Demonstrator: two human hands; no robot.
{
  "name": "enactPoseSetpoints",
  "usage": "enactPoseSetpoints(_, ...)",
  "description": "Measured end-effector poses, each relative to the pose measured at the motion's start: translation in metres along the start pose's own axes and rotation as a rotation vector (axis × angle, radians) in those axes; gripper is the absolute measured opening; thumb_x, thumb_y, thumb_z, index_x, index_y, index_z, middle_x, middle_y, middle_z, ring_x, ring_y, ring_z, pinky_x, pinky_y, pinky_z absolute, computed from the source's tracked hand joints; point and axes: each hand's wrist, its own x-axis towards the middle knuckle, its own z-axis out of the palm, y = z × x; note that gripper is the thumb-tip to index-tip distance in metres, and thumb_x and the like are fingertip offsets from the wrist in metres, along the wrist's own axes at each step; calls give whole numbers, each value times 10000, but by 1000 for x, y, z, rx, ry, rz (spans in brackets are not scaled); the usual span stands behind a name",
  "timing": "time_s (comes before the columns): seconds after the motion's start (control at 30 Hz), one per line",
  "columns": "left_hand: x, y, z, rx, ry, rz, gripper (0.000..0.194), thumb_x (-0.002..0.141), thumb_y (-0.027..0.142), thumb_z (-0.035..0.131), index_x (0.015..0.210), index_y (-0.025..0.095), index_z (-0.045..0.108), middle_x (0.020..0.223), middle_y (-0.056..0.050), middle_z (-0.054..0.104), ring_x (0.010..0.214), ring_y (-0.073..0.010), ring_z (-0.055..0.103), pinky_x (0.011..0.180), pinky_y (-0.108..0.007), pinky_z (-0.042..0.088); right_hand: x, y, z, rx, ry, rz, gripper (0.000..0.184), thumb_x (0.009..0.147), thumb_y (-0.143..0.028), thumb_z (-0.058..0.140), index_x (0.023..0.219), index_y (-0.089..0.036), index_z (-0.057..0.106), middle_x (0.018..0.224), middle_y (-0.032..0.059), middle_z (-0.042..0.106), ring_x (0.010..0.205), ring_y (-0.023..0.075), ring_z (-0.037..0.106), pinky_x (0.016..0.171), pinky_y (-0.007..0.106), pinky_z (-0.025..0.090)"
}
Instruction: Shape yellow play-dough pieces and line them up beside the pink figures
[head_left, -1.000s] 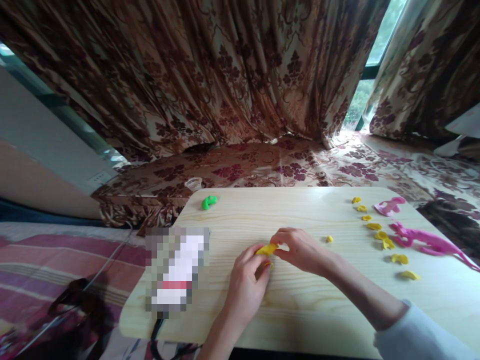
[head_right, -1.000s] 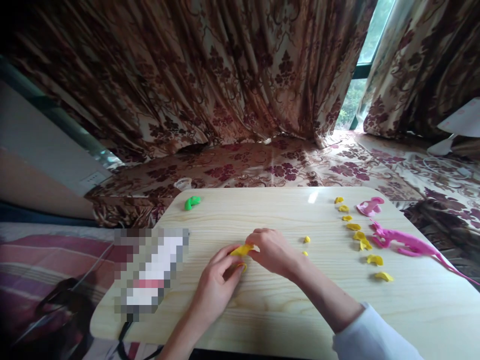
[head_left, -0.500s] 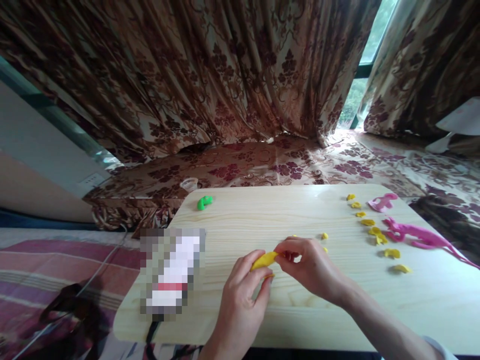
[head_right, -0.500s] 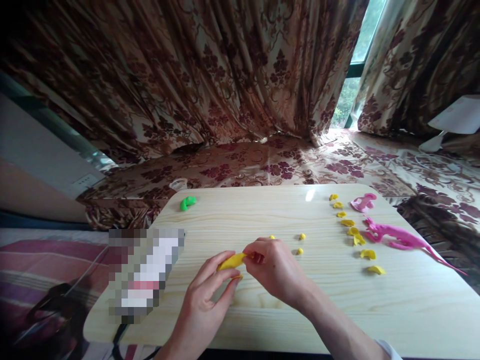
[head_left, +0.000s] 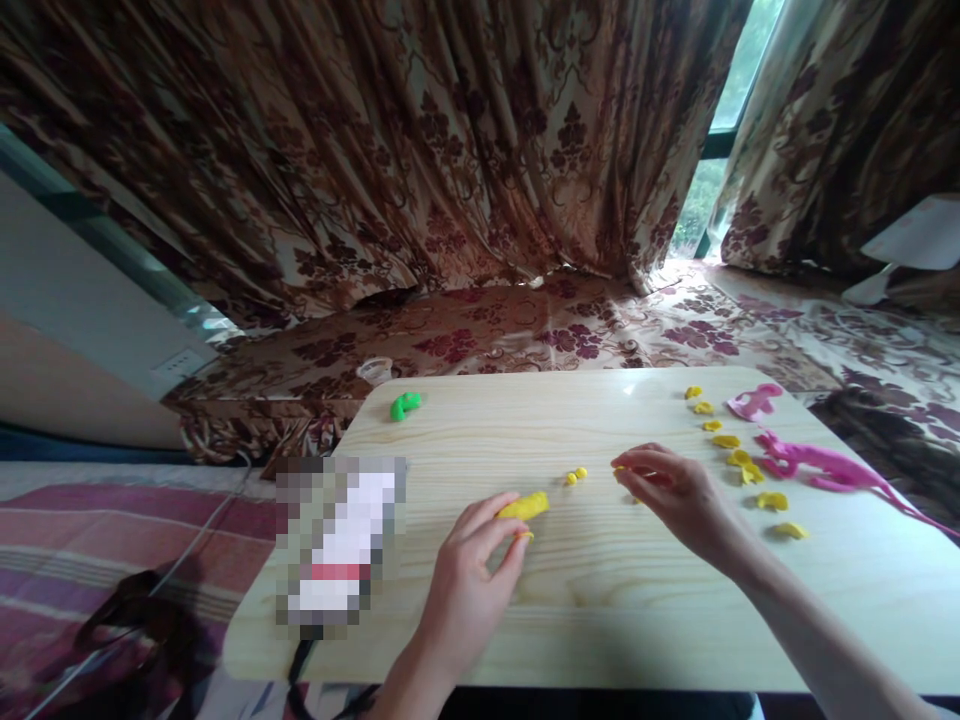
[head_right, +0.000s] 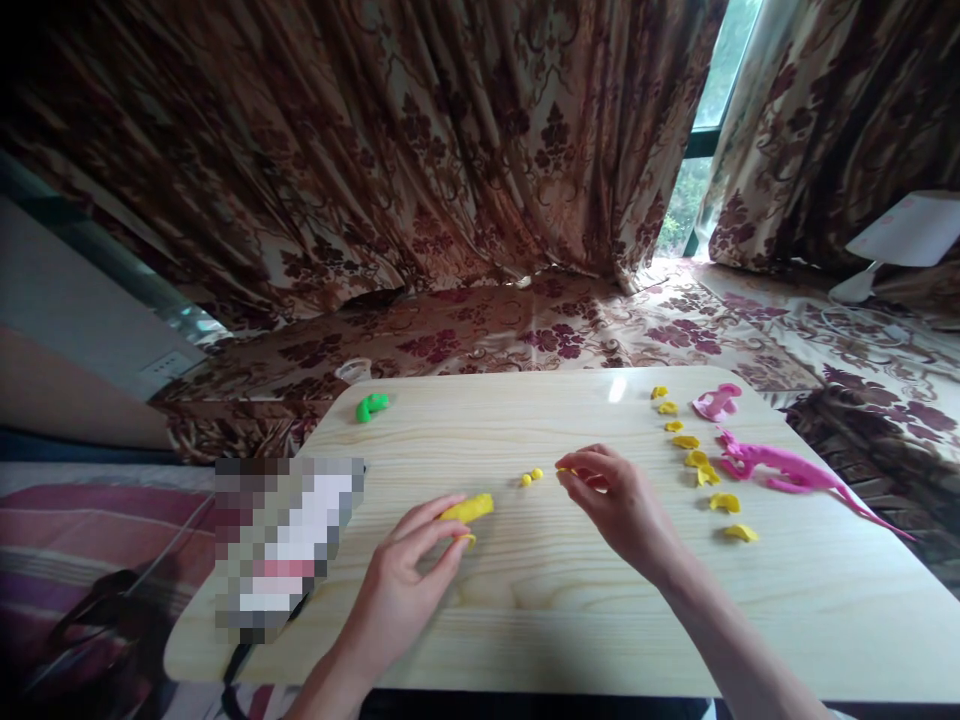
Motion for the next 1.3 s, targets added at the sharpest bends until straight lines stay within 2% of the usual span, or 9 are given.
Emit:
enactPoseSetpoints(0.13, 17, -6, 3, 6, -45, 5, 156, 802, 119, 564, 793, 228, 675, 1159, -62, 620, 1124, -220, 539, 988, -399, 413, -17, -2, 8, 203, -136, 100, 261, 862, -390, 540, 976, -191, 663, 768, 29, 633, 669, 143, 590, 574, 243, 484)
enactPoseSetpoints(0.27, 13, 10, 7, -79, 177, -37, 120, 806, 165, 581, 849, 220, 678, 1115, -75, 597, 1082, -224, 543, 949, -376, 423, -35, -12, 22, 517, -148, 273, 241, 818, -382, 624, 963, -190, 614, 783, 9, 610, 704, 126, 555, 629, 236, 471)
enactPoseSetpoints(0.33, 6, 23, 12, -242, 231, -168, 85, 806, 205, 599, 858, 214, 666, 949, -50, 638, 917, -195, 601, 839, -322, 474, -40, -20, 26, 588, -138, 284, 208, 807, -361, 647, 921, -191, 614, 782, 0, 600, 705, 114, 532, 636, 223, 454)
enactPoseSetpoints(0.43, -2, 41, 23, -521, 133, -439, 107, 809, 280, 608, 857, 194, 650, 796, -22, 664, 745, -162, 613, 707, -267, 496, -44, -33, 30, 627, -134, 228, 136, 829, -321, 627, 890, -200, 625, 785, -7, 585, 707, 106, 512, 642, 210, 439)
enactPoseSetpoints(0.53, -3, 52, 32, -686, 93, -562, 147, 782, 318, 638, 822, 177, 647, 743, -9, 657, 704, -147, 597, 651, -233, 490, -46, -40, 32, 589, -121, 114, 84, 868, -265, 573, 879, -210, 636, 794, -6, 571, 720, 110, 525, 648, 211, 443)
enactPoseSetpoints(0.7, 4, 58, 37, -753, 108, -571, 141, 779, 309, 649, 807, 172, 640, 734, 6, 637, 692, -123, 577, 664, -213, 474, -53, -41, 36, 393, 36, -117, 137, 856, -160, 562, 944, -231, 640, 880, 16, 611, 791, 140, 584, 689, 241, 472)
enactPoseSetpoints(0.8, 7, 60, 39, -821, 120, -574, 139, 772, 298, 661, 815, 168, 637, 750, -1, 639, 733, -135, 592, 690, -224, 485, -56, -41, 37, 337, 87, -122, 180, 826, -141, 597, 977, -239, 613, 846, 2, 633, 742, 135, 598, 675, 241, 490)
enactPoseSetpoints(1.03, 5, 68, 37, -941, 121, -643, 117, 747, 251, 695, 794, 156, 645, 726, 10, 660, 692, -98, 598, 662, -173, 491, -52, -39, 37, 290, 18, -133, 131, 837, -144, 576, 890, -230, 659, 804, 3, 554, 695, 121, 547, 636, 244, 478)
enactPoseSetpoints(1.3, 0, 71, 33, -1089, 102, -693, 185, 781, 264, 664, 906, 129, 686, 832, -55, 716, 798, -164, 667, 814, -284, 525, -53, -33, 36, 152, 40, -165, 165, 853, -128, 541, 938, -222, 647, 853, 25, 550, 739, 138, 551, 652, 265, 476)
